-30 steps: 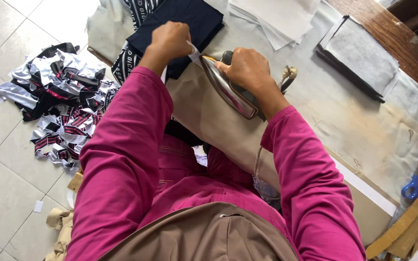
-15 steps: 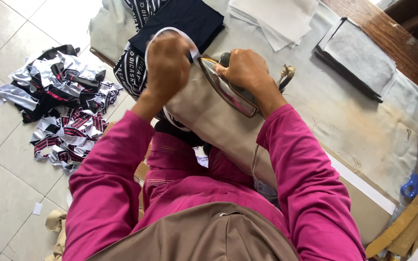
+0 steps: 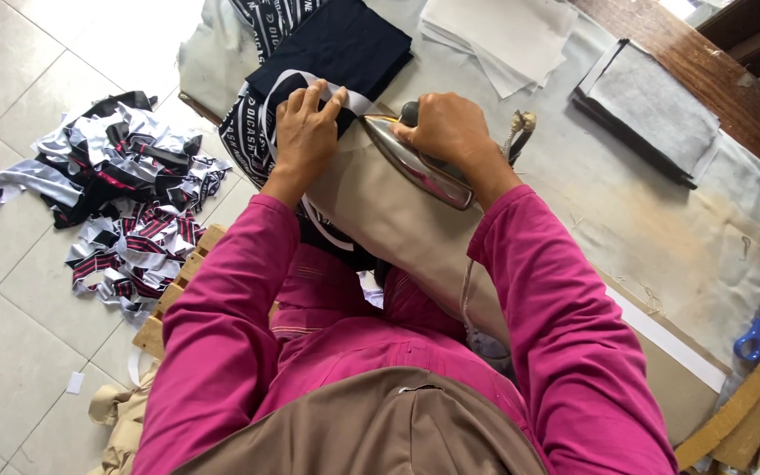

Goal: The person folds a beige fabric on a worktable, places a white strip along the fold, and irons the strip to adhere it. They then use scissors to trim the excess strip. Another person briefly hands over a folded piece of fabric.

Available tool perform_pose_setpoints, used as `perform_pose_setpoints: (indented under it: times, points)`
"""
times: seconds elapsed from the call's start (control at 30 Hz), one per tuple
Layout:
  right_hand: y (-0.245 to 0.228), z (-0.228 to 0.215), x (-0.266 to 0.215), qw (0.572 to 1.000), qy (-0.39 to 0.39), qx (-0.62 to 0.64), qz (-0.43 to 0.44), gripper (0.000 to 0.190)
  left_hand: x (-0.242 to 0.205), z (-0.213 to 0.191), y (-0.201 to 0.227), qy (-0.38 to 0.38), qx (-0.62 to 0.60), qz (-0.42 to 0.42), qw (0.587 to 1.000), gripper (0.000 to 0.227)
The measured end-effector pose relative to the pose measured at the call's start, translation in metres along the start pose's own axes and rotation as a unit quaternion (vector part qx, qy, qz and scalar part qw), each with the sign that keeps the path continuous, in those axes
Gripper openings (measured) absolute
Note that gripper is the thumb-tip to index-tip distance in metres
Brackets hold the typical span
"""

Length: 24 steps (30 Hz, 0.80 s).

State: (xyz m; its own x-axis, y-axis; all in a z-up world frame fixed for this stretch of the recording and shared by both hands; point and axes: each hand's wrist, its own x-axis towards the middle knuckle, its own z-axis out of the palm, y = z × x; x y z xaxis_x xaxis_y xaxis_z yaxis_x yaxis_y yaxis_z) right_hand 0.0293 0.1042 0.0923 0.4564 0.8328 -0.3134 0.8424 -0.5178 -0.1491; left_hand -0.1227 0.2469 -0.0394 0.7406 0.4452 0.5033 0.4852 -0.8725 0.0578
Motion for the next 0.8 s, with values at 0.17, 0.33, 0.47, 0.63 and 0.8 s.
perform_pose_setpoints:
  times: [0.17, 0.33, 0.47, 0.63, 0.8]
  points:
    - [-0.003, 0.002, -0.001, 0.998, 0.027, 0.014, 0.059, 0.056, -0.001, -0.006, 0.001, -0.033, -0.049, -0.033, 0.998, 0.043]
    - [-0.004, -0.004, -0.003, 0.999, -0.008, 0.010, 0.042, 0.058, 0.000, 0.000, -0.001, -0.045, -0.056, -0.044, 0.996, 0.044]
    - [0.003, 0.000, -0.007, 1.000, -0.017, -0.012, 0.009, 0.058, 0.001, 0.008, -0.005, -0.051, -0.063, -0.039, 0.996, 0.043]
    - [0.021, -0.004, -0.044, 0.997, -0.061, 0.026, 0.047, 0.048, 0.004, -0.002, -0.004, -0.099, -0.080, -0.049, 0.991, 0.044]
    - [0.051, -0.009, -0.089, 0.991, -0.074, 0.025, 0.106, 0.048, 0.006, -0.003, -0.003, -0.109, -0.072, -0.041, 0.991, 0.044]
